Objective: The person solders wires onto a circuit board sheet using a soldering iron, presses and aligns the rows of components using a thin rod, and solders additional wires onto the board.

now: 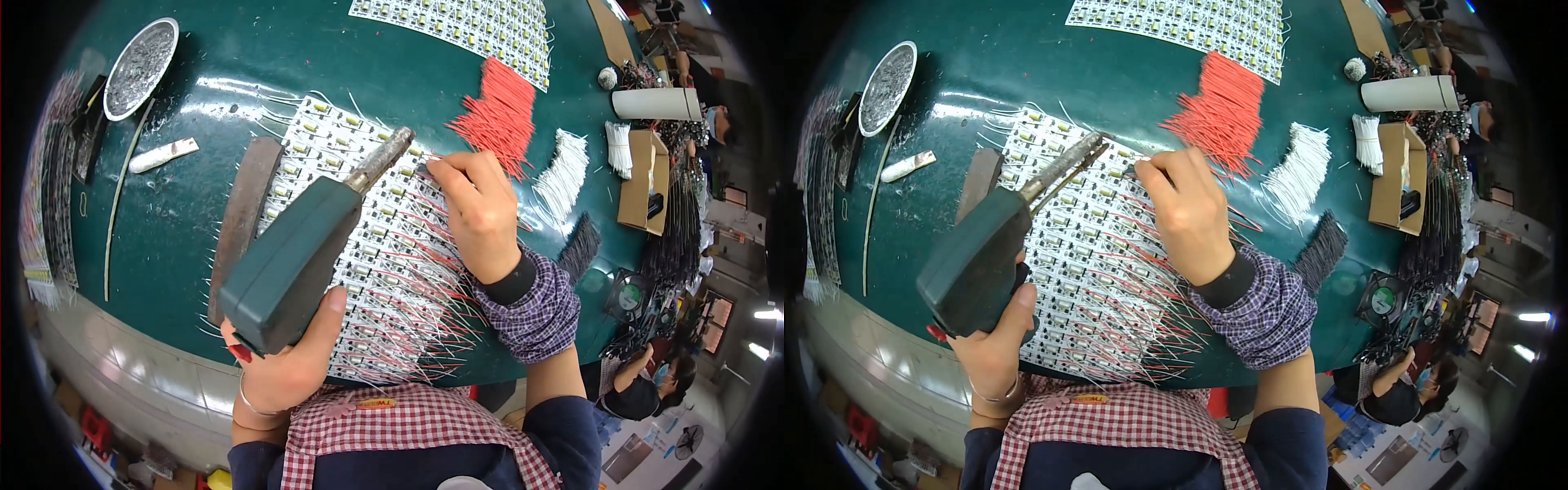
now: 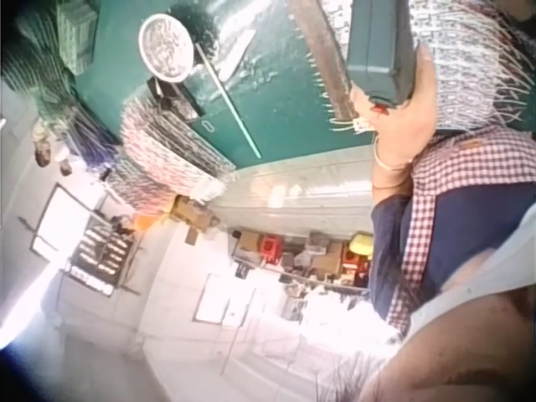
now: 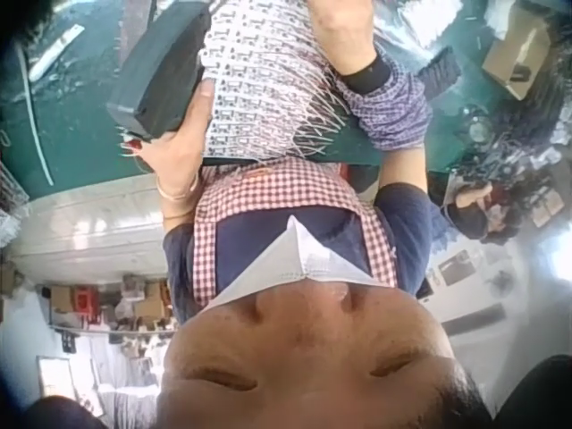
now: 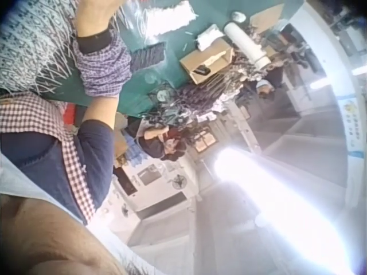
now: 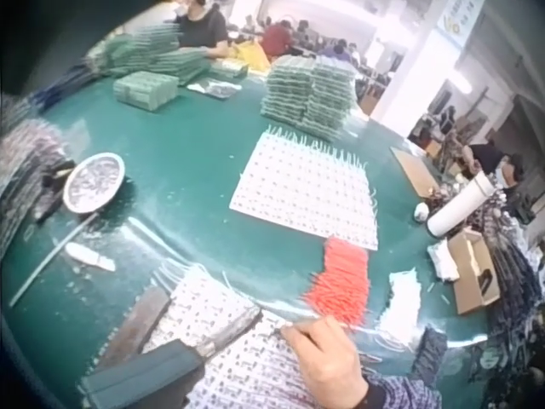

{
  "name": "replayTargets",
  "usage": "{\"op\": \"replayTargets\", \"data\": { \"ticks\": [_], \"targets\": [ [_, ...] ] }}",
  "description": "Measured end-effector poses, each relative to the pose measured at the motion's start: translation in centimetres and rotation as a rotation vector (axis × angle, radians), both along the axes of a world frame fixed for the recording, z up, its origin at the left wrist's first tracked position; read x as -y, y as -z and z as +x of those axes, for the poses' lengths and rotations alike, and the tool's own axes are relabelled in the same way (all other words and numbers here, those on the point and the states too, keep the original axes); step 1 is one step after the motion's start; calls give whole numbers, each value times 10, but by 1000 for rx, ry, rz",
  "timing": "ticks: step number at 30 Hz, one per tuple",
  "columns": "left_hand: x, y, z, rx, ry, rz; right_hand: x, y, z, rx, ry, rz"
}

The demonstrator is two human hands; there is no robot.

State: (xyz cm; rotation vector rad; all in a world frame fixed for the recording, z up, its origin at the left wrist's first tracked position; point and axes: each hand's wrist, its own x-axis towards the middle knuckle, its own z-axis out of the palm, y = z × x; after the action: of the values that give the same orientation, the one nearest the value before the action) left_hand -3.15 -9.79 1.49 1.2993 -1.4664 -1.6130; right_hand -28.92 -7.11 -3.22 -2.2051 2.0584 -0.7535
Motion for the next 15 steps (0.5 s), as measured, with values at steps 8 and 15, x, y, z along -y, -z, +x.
{"op": "replayTargets", "data": {
  "ticks": [8,15],
  "targets": [
    [-8,-1,-15,221,33,-172,-3,2,3,-22,19,-6],
    [3,8,-23,56,50,-176,-3,3,3,-37,21,-13]
  ]
}}
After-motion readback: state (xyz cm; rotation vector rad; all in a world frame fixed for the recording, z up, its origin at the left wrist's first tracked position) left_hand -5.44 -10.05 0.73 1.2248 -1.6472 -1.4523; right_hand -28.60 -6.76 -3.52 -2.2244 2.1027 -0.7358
